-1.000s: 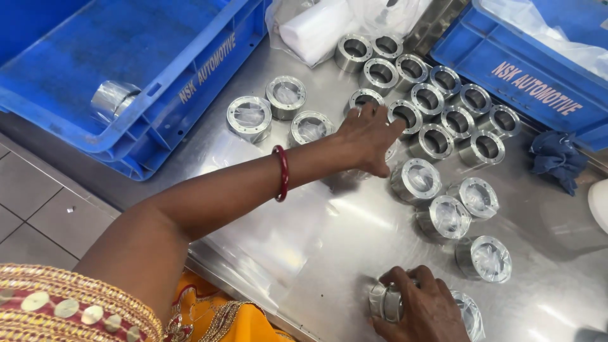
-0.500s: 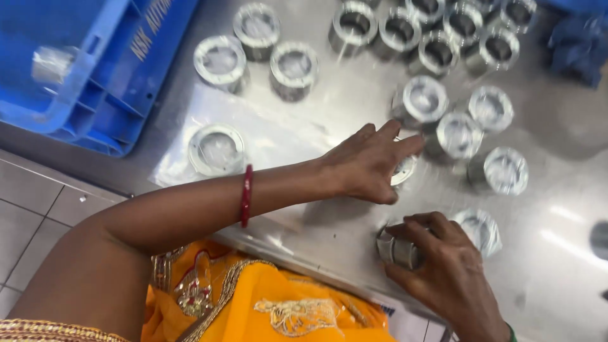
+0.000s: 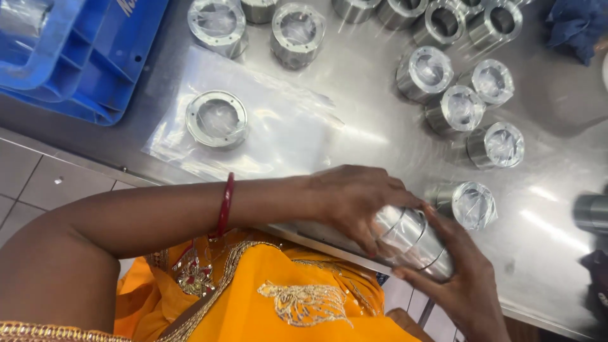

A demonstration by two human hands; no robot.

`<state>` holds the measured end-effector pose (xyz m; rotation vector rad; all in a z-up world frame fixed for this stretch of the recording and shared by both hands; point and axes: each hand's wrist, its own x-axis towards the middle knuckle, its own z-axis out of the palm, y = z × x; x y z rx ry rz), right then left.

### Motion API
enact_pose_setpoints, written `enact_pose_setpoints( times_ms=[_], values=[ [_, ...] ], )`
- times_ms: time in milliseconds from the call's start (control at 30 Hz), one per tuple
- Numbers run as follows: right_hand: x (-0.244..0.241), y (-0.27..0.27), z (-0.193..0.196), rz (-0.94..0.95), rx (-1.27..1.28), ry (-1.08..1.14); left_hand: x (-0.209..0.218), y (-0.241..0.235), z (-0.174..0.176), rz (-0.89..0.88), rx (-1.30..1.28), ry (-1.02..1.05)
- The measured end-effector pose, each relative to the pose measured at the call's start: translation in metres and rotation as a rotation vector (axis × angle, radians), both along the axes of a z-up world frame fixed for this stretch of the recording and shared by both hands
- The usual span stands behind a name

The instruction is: The person places metal ring-like bearings into small plastic bags and then stacks the bagged bearings into blue plastic bins on a metal work surface.

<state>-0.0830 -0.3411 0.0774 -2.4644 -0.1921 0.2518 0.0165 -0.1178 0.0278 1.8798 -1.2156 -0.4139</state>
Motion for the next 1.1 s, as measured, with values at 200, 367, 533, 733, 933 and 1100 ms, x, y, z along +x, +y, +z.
enact_pose_setpoints(
  times_ms=[200,367,533,733,933,1100],
  values=[
    [0.004,0.011,-0.008,-0.038,-0.311,-0.049,-0.017,-0.012,0.026,0.072,0.252,-0.149],
    [0.062,-0.060,-0.097,0.205,-0.262,-0.162,-0.027,0.005,0.000,0.267,0.051,-0.397],
    [0.163,0.046,-0.042,0.333,-0.229,-0.115,0.020,0.050,0.010,0.568,0.127,-0.714],
    [0.166,0.252,0.074,0.715,0.076,-0.820,0.048,0.227,0.102,0.937,0.334,-1.380],
    [0.193,0.415,0.078,0.861,0.543,-0.749,0.033,0.376,0.176,0.989,0.616,-1.102],
    [0.199,0.506,0.061,0.774,0.681,-0.079,0.017,0.451,0.188,0.966,0.886,-0.634]
  ],
)
